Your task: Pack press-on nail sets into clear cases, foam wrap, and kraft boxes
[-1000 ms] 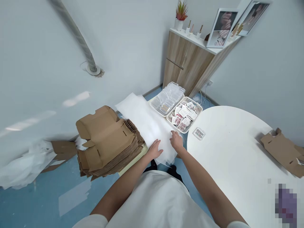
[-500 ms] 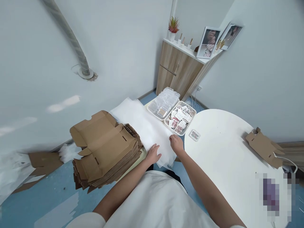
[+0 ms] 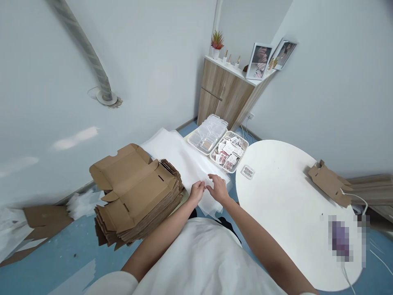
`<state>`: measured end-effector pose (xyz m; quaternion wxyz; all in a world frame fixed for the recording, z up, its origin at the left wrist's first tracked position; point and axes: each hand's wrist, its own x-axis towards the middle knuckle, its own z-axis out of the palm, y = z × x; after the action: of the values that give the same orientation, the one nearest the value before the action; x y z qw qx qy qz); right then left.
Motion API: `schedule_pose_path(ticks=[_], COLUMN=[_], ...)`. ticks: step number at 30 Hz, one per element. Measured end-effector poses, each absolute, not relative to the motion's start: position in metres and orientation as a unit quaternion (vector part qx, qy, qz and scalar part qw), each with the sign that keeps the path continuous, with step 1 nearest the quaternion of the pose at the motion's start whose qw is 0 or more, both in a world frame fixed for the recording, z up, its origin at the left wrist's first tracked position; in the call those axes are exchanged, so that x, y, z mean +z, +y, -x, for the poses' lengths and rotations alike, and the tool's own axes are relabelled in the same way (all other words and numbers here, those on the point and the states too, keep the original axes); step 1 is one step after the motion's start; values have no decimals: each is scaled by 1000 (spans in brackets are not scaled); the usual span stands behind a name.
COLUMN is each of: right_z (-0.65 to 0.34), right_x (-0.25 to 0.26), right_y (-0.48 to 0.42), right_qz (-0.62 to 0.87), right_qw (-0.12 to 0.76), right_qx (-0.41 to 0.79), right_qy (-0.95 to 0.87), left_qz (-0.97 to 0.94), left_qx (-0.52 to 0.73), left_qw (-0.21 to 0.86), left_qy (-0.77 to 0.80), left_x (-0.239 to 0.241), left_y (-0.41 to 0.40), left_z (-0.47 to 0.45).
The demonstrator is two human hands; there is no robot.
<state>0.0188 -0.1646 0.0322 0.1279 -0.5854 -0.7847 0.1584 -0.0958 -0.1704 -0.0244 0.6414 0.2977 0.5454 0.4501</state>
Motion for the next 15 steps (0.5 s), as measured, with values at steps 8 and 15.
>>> schedule_pose_path(ticks=[8,15], right_z=[-13,-45], right_x=[52,64], right_y=[-153,-137], right_qz=[638,672], right_qw=[25,149], right_qx=[122,215], right_qy=[-760,-693], left_qz=[-358,-453], left_qx=[407,376], left_qw=[651,519], left_qy=[531,619], left_x=[-19,-22], left_y=[-172,-179], left_z=[97,91])
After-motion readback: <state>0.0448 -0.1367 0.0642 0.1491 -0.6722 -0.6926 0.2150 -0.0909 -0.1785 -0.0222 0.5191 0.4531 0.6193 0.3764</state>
